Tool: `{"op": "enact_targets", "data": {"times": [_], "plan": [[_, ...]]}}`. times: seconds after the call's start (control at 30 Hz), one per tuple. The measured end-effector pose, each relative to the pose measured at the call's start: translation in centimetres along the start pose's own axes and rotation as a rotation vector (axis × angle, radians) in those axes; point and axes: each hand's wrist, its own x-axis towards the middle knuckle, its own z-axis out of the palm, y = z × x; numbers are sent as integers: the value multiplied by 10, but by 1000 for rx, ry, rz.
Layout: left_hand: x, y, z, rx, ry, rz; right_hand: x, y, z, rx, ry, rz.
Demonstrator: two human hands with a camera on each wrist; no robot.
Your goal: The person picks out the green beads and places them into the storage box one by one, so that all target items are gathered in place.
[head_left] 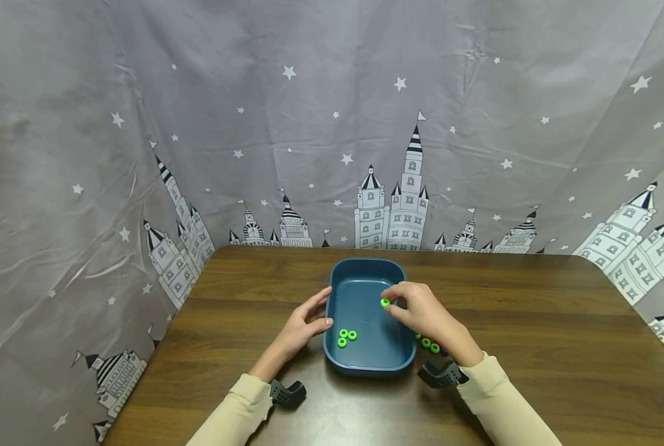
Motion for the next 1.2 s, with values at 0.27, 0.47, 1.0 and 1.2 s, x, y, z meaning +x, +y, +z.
{"op": "enact_targets", "data": {"times": [0.27, 0.47, 1.0, 1.2], "plan": [[0, 0, 0, -1, -1, 1, 11, -15, 17, 11, -52, -80], [0, 1, 0, -5, -8, 4, 15, -25, 26, 14, -90, -91], [-1, 2, 0, -19, -16, 2, 16, -27, 45, 45, -188, -61], [0, 2, 0, -17, -15, 2, 16, -25, 48, 17, -221, -51]]}}
